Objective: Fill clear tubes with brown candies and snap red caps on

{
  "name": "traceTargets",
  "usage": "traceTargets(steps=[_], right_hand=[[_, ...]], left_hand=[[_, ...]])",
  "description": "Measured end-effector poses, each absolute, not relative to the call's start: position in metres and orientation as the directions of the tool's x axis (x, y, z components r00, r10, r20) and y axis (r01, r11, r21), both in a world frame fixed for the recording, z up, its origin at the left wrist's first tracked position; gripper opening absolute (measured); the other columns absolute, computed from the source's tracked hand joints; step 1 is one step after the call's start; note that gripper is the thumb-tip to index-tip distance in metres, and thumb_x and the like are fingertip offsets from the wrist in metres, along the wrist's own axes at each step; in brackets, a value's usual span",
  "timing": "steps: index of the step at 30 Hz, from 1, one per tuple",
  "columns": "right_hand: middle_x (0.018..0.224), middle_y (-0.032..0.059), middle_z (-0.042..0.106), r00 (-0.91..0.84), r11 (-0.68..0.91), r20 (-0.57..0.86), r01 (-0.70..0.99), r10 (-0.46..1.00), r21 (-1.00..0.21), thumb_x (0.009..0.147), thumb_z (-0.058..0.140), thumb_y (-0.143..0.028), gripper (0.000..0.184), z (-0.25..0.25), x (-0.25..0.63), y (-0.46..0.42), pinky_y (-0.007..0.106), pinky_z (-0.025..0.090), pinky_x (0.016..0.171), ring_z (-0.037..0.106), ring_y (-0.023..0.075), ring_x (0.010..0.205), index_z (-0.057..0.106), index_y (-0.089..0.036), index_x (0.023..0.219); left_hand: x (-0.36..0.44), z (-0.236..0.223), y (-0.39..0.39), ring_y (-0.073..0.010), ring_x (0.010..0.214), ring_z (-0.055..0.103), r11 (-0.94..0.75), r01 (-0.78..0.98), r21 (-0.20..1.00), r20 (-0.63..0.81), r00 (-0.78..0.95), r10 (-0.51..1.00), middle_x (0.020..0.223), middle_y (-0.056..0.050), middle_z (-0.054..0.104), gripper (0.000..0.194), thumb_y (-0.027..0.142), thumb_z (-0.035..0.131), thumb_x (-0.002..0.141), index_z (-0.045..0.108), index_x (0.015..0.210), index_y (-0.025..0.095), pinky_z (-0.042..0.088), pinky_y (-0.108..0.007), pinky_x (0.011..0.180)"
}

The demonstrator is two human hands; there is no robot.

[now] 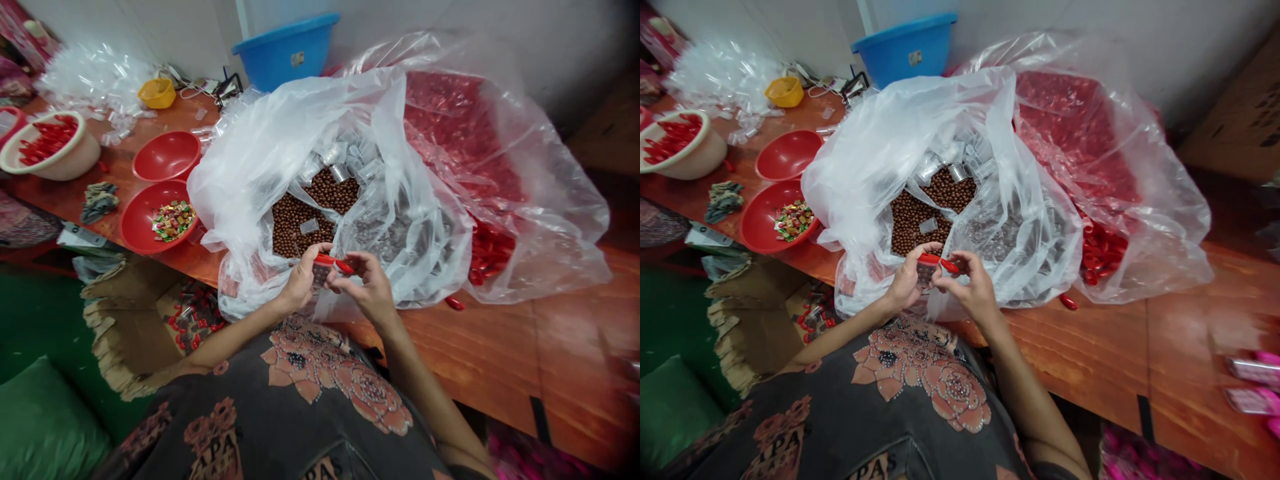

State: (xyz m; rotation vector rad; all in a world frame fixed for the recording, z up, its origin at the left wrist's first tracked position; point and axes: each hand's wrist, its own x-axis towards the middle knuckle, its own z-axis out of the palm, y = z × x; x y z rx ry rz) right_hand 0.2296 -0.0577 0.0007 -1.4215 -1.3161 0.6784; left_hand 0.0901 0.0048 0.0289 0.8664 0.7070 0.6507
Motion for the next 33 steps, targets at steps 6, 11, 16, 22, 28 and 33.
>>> traceTargets(steps=[6, 11, 16, 22, 28, 33], right_hand=[[0.090, 0.0028, 0.070, 0.537, 0.033, 0.045, 0.031, 0.843, -0.999, 0.080, 0.070, -0.039, 0.036, -0.001, 0.229, -0.058, 0.029, 0.055, 0.070, 0.065, 0.0131, 0.077, 0.065, -0.020, 0.110], [0.118, 0.0082, 0.065, 0.223, 0.185, 0.337, 0.510, 0.915, -0.840, 0.081, 0.068, -0.047, 0.060, 0.003, 0.224, -0.060, 0.045, 0.051, 0.094, 0.061, 0.0223, 0.106, 0.052, -0.026, 0.134], [0.134, 0.0176, 0.053, -0.055, 0.312, 0.440, 0.783, 0.896, -0.538, 0.077, 0.071, -0.052, 0.091, 0.008, 0.222, -0.060, 0.050, 0.049, 0.094, 0.053, 0.0317, 0.119, 0.026, -0.019, 0.149], [0.119, 0.0153, 0.061, -0.162, 0.410, 0.506, 0.805, 0.847, -0.429, 0.081, 0.067, -0.045, 0.075, 0.009, 0.228, -0.052, 0.044, 0.050, 0.086, 0.058, 0.0283, 0.106, 0.032, -0.018, 0.142], [0.117, 0.0154, 0.061, -0.211, 0.441, 0.521, 0.818, 0.827, -0.369, 0.081, 0.065, -0.050, 0.076, 0.003, 0.215, -0.049, 0.045, 0.052, 0.084, 0.059, 0.0293, 0.105, 0.034, -0.017, 0.142], [0.142, 0.0162, 0.043, -0.013, 0.297, 0.507, 0.824, 0.862, -0.483, 0.083, 0.067, -0.042, 0.084, 0.005, 0.245, -0.063, 0.052, 0.049, 0.097, 0.048, 0.0317, 0.126, 0.023, -0.025, 0.152]], left_hand=[[0.091, 0.026, 0.008, -0.0105, 0.045, 0.047, 0.505, -0.172, 0.846, -0.267, 0.683, 0.680, 0.059, 0.004, 0.055, 0.053, 0.057, 0.037, 0.093, 0.043, 0.127, 0.017, 0.047, -0.023, 0.046], [0.098, 0.021, 0.006, -0.0096, 0.044, 0.048, 0.557, -0.075, 0.827, -0.355, 0.699, 0.621, 0.055, 0.002, 0.052, 0.070, 0.077, 0.027, 0.086, 0.059, 0.101, 0.016, 0.042, -0.021, 0.043], [0.100, 0.020, 0.011, -0.0065, 0.041, 0.039, 0.640, -0.030, 0.767, -0.417, 0.736, 0.534, 0.050, 0.001, 0.045, 0.074, 0.083, 0.021, 0.082, 0.049, 0.063, 0.017, 0.035, -0.020, 0.040], [0.100, 0.013, 0.010, -0.0061, 0.041, 0.037, 0.567, -0.058, 0.822, -0.383, 0.680, 0.625, 0.048, 0.003, 0.042, 0.060, 0.070, 0.038, 0.086, 0.046, 0.060, 0.017, 0.030, -0.019, 0.040], [0.086, 0.011, 0.003, -0.0088, 0.044, 0.042, 0.526, -0.109, 0.843, -0.337, 0.655, 0.676, 0.054, 0.005, 0.048, 0.051, 0.061, 0.038, 0.090, 0.056, 0.107, 0.017, 0.033, -0.019, 0.043], [0.019, 0.025, 0.028, -0.0087, 0.049, 0.048, 0.101, -0.099, 0.990, -0.072, 0.259, 0.963, 0.067, 0.002, 0.057, 0.038, 0.053, 0.041, 0.093, 0.054, 0.109, 0.021, 0.038, -0.020, 0.048]])
